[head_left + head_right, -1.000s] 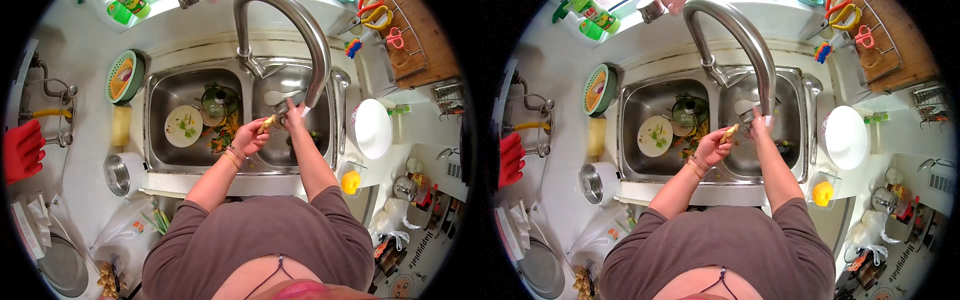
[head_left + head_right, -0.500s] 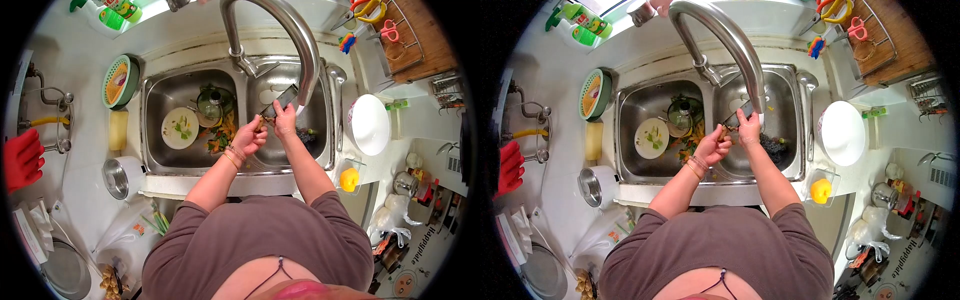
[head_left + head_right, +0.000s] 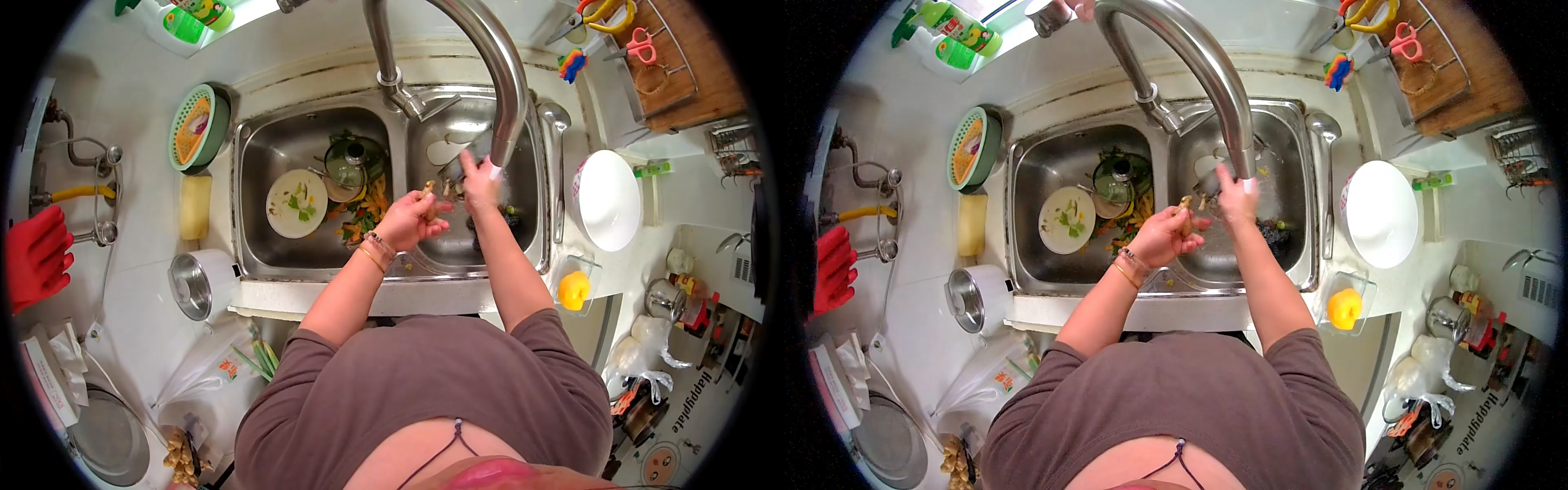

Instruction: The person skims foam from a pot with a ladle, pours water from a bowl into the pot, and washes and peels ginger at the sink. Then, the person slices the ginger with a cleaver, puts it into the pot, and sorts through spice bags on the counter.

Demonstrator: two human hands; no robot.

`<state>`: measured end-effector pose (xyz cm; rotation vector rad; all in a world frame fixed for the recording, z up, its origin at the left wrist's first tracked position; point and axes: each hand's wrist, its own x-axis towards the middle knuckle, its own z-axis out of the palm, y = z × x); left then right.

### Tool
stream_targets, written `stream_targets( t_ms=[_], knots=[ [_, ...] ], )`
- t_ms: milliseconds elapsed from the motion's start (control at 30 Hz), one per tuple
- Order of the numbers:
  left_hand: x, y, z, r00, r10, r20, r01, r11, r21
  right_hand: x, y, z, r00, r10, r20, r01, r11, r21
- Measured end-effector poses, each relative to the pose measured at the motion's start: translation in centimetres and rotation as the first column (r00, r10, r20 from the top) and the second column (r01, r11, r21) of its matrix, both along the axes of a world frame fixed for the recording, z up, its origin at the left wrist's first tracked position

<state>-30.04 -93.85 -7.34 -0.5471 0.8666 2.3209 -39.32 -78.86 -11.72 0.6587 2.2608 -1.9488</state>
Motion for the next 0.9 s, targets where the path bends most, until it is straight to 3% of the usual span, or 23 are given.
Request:
stream_targets(
  t_ms=[100, 133, 233, 333, 433, 500, 567, 600, 700, 767, 900],
  knots=[
    [-0.5, 0.3, -1.9, 0.995, 0.102, 0.010, -0.102, 0.994, 0.041, 0.5, 0.1, -0.8, 0.975, 0.092, -0.202, -0.138, 0.965, -0.224],
    [-0.7, 0.5, -2.0, 0.993, 0.115, 0.004, -0.115, 0.993, 0.015, 0.6, -0.1, 0.3, 0.948, 0.004, -0.319, -0.079, 0.971, -0.225],
    [-0.7, 0.9, -0.9, 0.992, 0.092, -0.082, -0.098, 0.992, -0.074, 0.7, 0.6, -0.8, 0.971, 0.127, -0.205, -0.150, 0.983, -0.104],
    [-1.0, 0.9, -0.5, 0.989, 0.015, -0.149, -0.028, 0.996, -0.085, 1.7, -0.3, 0.7, 0.973, 0.197, -0.124, -0.230, 0.895, -0.381],
    [-1.4, 0.5, -0.7, 0.983, -0.009, -0.183, 0.005, 1.000, -0.025, 1.3, -0.4, 0.2, 0.959, 0.190, -0.209, -0.266, 0.861, -0.433],
    [-1.3, 0.5, -0.8, 0.984, 0.013, -0.180, -0.008, 1.000, 0.024, 0.2, -0.2, -0.8, 0.983, 0.070, -0.172, -0.098, 0.982, -0.159],
    [-1.1, 0.7, -0.8, 0.986, 0.051, -0.158, -0.040, 0.996, 0.076, -0.6, 0.0, 1.7, 0.982, -0.145, -0.118, 0.160, 0.978, 0.132],
    [-1.0, 0.8, -0.8, 0.985, 0.070, -0.159, -0.057, 0.995, 0.081, -1.9, 1.5, -2.9, 0.933, -0.189, -0.306, 0.236, 0.964, 0.124],
    [-0.3, 0.8, -1.2, 0.982, 0.105, -0.158, -0.092, 0.992, 0.088, -0.9, 0.8, -1.1, 0.953, -0.078, -0.293, -0.006, 0.961, -0.276],
    [-0.8, 0.7, -1.3, 0.981, 0.101, -0.164, -0.087, 0.992, 0.090, 0.5, -0.4, 2.1, 0.989, 0.060, -0.133, -0.103, 0.933, -0.344],
    [-1.1, 0.7, -0.1, 0.989, 0.121, -0.080, -0.112, 0.988, 0.102, 1.5, -0.9, 2.4, 0.983, 0.172, -0.058, -0.174, 0.799, -0.576]
  ],
)
